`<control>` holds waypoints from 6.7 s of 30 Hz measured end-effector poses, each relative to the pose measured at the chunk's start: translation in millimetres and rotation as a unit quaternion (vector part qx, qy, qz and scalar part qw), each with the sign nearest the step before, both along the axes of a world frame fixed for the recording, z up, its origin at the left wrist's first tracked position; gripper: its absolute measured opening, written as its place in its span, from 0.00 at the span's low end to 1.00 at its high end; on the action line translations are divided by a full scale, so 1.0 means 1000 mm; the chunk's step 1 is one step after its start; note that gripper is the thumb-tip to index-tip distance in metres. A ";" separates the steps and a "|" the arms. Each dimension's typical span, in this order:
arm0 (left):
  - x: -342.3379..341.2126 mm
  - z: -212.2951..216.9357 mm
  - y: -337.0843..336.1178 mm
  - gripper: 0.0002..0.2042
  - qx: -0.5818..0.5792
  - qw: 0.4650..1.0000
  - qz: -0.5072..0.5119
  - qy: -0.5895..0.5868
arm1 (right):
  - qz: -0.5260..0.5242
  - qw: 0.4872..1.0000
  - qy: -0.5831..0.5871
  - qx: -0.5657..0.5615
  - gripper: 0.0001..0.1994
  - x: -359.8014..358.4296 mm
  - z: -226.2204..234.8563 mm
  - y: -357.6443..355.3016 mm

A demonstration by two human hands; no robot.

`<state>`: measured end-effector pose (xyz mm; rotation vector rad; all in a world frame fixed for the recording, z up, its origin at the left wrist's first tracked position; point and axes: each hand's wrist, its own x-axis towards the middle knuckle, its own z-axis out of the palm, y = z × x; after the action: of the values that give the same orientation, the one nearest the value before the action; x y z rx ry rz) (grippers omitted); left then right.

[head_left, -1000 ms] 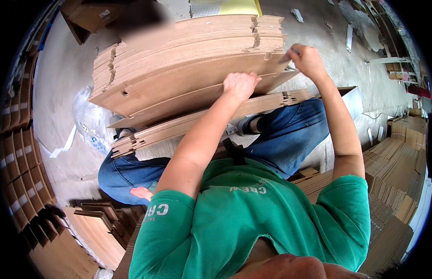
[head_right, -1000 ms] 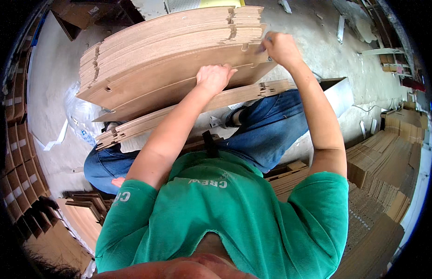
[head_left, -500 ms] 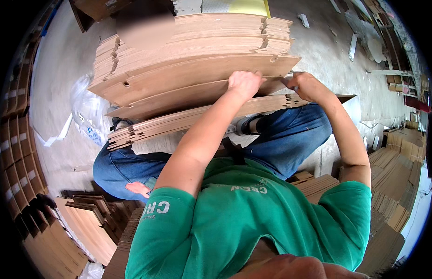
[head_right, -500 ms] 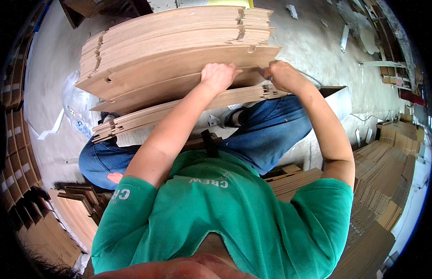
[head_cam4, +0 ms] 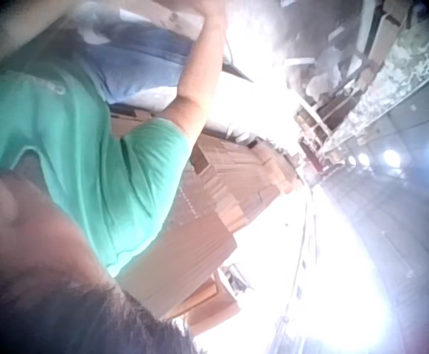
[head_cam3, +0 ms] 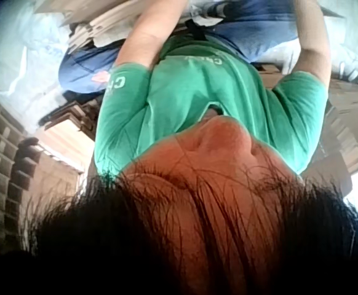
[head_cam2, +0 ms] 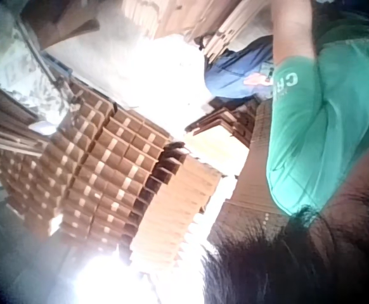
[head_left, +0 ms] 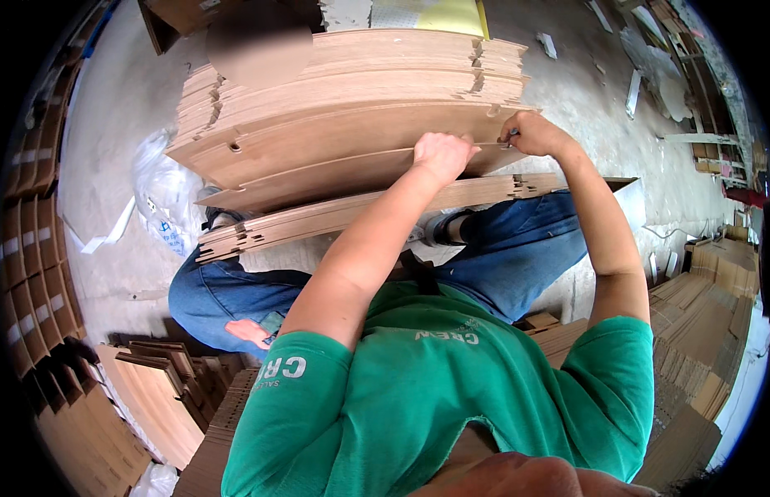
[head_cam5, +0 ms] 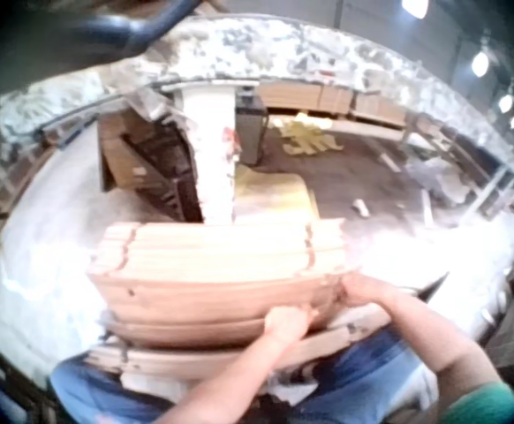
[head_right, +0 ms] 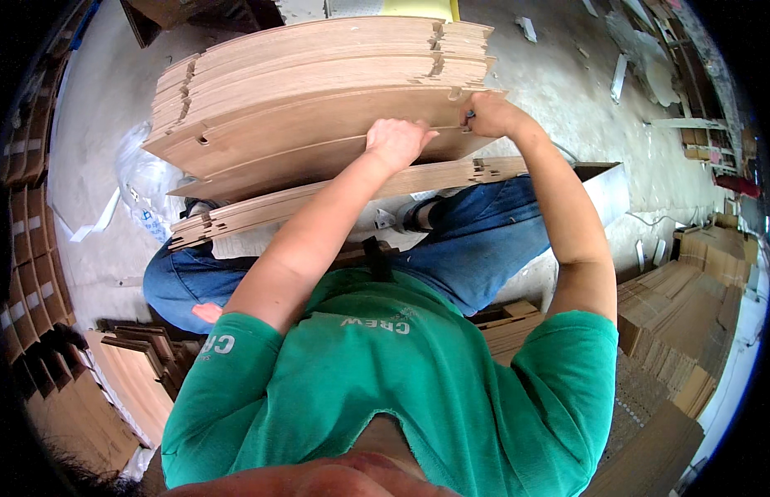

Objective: The person sits on the floor and applies small round stickers to the edges of stacked wooden boards. They peel stickers from a sheet and press them onto the wood, occasionally adjusting the stack.

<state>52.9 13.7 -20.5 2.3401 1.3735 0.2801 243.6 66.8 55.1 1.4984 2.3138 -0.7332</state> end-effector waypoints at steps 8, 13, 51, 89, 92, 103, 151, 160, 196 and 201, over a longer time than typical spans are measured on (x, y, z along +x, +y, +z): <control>-0.002 0.000 0.001 0.17 -0.006 1.000 -0.003 -0.015 | -0.066 0.988 0.102 -0.095 0.12 0.023 0.017 -0.010; -0.001 -0.007 0.005 0.17 -0.005 0.999 0.021 -0.030 | 0.143 0.988 -0.044 -0.039 0.14 -0.019 0.050 -0.050; -0.378 -0.053 -0.039 0.17 0.070 0.624 0.638 -0.446 | -0.191 0.914 0.358 -0.007 0.11 -0.136 -0.047 -0.090; -0.014 -0.009 0.001 0.10 0.113 0.989 0.091 0.030 | -0.226 0.934 0.164 0.223 0.11 0.003 -0.041 -0.047; -0.013 -0.005 -0.004 0.10 0.114 0.990 0.086 0.016 | -0.239 0.924 0.136 0.264 0.09 -0.002 -0.047 -0.043; -0.018 -0.005 -0.002 0.11 0.097 0.992 0.073 0.024 | -0.175 0.962 0.136 0.159 0.09 0.011 0.009 -0.047; -0.016 -0.003 -0.008 0.12 0.093 0.991 0.086 0.031 | -0.175 0.916 0.146 0.329 0.08 0.007 0.038 -0.016; -0.014 -0.004 -0.008 0.11 0.075 0.993 0.091 0.022 | -0.062 0.961 0.078 0.257 0.14 0.013 -0.012 -0.050; -0.018 -0.007 -0.003 0.11 0.044 0.994 0.098 0.014 | -0.335 0.908 0.211 0.138 0.11 0.013 0.018 -0.055; -0.015 -0.008 -0.005 0.11 0.041 0.995 0.090 0.007 | -0.227 0.930 0.120 0.264 0.10 0.002 -0.044 -0.051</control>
<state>38.3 9.1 -28.8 2.2882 1.6120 0.3794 246.1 16.3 11.1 2.3575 2.4952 -0.4192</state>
